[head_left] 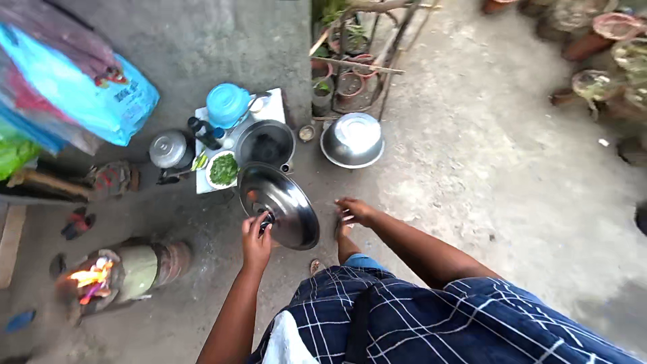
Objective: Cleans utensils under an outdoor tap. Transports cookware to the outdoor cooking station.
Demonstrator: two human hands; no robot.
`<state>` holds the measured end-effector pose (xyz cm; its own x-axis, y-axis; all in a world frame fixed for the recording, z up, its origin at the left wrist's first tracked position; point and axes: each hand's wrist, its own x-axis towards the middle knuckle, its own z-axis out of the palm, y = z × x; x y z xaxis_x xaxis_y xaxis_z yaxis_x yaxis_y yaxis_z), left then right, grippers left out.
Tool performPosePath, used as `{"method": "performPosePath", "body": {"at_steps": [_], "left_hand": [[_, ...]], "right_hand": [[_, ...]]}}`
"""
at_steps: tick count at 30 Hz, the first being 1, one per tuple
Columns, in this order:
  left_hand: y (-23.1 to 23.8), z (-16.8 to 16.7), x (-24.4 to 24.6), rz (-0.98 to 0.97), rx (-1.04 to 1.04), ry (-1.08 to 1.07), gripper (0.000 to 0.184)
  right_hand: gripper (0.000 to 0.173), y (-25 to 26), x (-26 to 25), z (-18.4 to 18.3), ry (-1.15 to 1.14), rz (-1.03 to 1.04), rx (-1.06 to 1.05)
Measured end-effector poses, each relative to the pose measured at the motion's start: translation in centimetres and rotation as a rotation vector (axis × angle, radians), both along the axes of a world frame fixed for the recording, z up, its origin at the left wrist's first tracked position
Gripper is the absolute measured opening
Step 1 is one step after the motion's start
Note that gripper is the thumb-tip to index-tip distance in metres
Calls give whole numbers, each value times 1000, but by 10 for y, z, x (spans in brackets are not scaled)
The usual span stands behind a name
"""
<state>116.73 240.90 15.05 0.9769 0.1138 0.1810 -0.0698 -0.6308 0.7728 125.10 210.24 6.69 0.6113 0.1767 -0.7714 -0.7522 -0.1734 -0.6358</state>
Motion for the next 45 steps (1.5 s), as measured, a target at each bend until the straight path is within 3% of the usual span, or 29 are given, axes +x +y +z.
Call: {"method": "performPosePath", "body": {"at_steps": [4,8,10,12,14,16,18,20,23,25,28,32,35,38,41,45], "left_hand": [[-84,21,1,-341,-207,-83,31],[-184,29,-21,-664,-474,-28,32],[-237,27,-42,-790,-593,50,35],[-290,31,-72,-881,-581,132,46],[-341,34,-107,-958,-491,231,60],[-391,33,-145,-1039,-444,332,56],[-442,31,-191,-1025,-515,521,45],[-494,35,-240,-902,-633,804,57],[-566,33,-305,-928,-629,1083,72],[-617,31,-351,-952,-565,1189,63],[-694,22,-412,-825,-518,1357,52],[-796,5,-469,-656,-327,1405,41],[-886,1,-490,-622,-193,1393,34],[-990,-3,-505,-572,-116,1392,33],[-1101,0,-531,-536,-80,1371,32],[-1248,-1,-581,-594,-47,1345,34]], "right_hand": [[58,-32,-103,41,99,-166,215],[61,-101,-180,73,89,-350,494],[43,-141,-219,81,22,-566,497],[29,-182,-262,87,-69,-826,442],[29,-228,-315,90,-143,-1091,395],[34,-277,-377,88,-214,-1324,343],[43,-326,-445,90,-259,-1519,249],[52,-374,-511,94,-253,-1672,139],[57,-429,-604,97,-241,-1820,-2],[57,-460,-656,97,-256,-1866,-57],[55,-499,-713,92,-270,-1912,-79],[58,-571,-768,79,-299,-1930,7],[56,-652,-827,59,-220,-1807,116],[49,-748,-904,30,-65,-1772,22],[42,-833,-994,23,134,-1979,-67],[39,-918,-1113,53,183,-2292,-194]]}}
